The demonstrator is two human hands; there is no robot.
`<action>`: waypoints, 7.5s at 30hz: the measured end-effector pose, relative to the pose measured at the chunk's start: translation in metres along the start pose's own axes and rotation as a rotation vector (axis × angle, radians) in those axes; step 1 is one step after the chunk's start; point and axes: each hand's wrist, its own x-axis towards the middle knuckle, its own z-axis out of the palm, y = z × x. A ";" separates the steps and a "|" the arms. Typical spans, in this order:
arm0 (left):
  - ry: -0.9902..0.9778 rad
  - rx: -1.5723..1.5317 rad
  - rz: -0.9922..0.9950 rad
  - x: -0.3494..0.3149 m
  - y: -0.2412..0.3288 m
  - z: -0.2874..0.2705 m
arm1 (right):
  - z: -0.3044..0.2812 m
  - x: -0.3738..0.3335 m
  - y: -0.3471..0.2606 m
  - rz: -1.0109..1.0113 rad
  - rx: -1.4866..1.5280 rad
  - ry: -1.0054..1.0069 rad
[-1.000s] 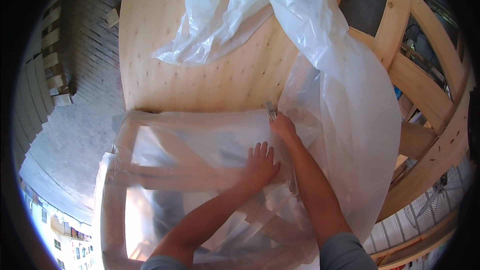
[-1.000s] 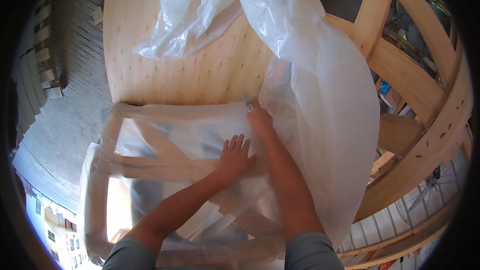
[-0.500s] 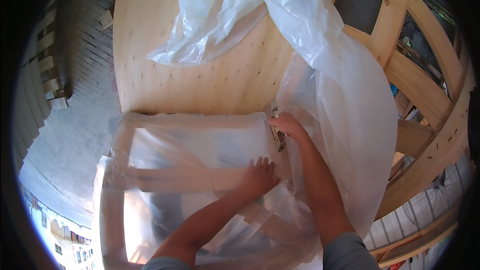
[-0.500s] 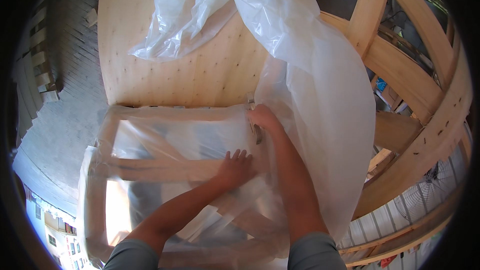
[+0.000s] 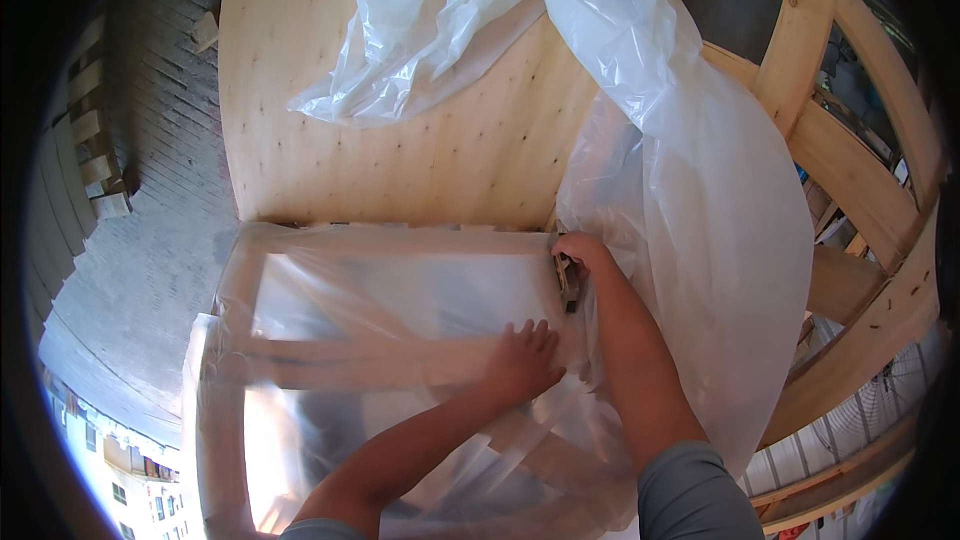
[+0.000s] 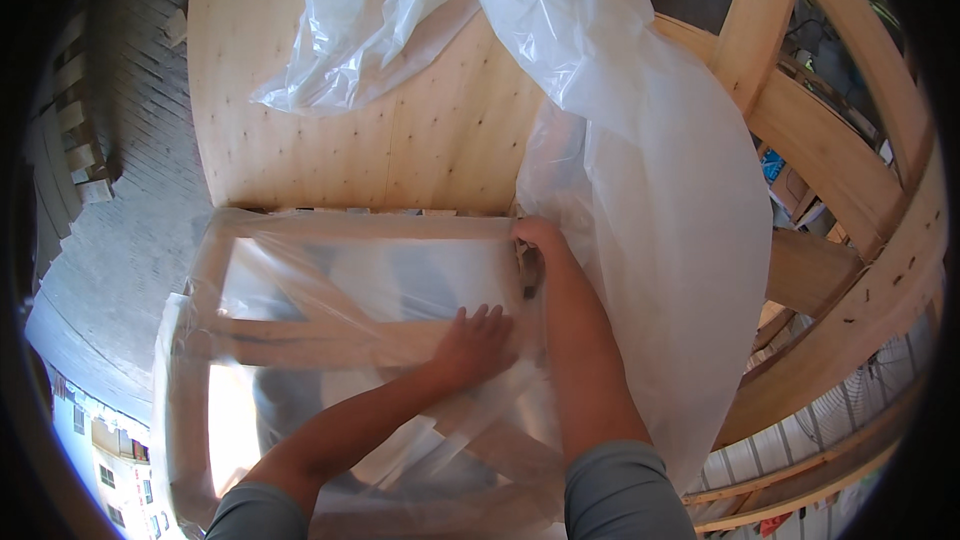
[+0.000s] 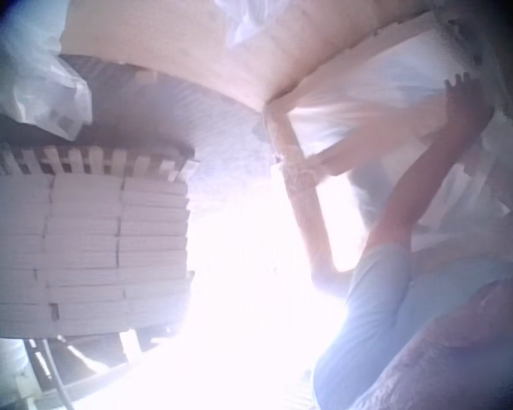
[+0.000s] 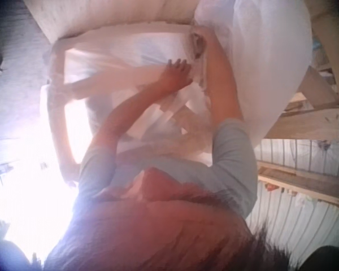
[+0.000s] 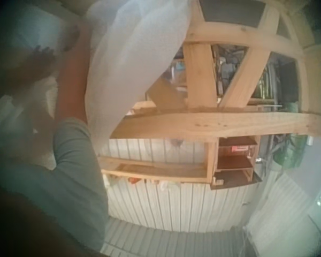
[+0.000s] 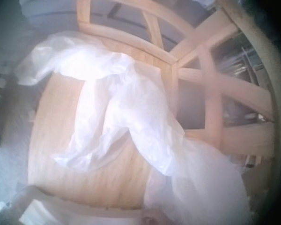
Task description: The person wraps a wooden chair frame with a large white plastic sheet, smoothing it over the surface and securing it with a staple gun. The person repeatedly staples the plastic to the chair frame, adjusting the sheet as needed.
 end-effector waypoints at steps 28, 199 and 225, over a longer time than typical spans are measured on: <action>-0.035 -0.075 -0.020 0.003 -0.003 -0.009 | 0.035 0.031 -0.022 -0.254 -0.080 0.282; 1.461 -0.821 -0.730 -0.535 -0.023 -0.049 | 0.332 -0.565 -0.222 -1.006 -0.276 -0.331; 1.395 -0.743 -0.774 -0.544 -0.013 -0.060 | 0.296 -0.376 -0.348 -0.694 -0.288 -0.186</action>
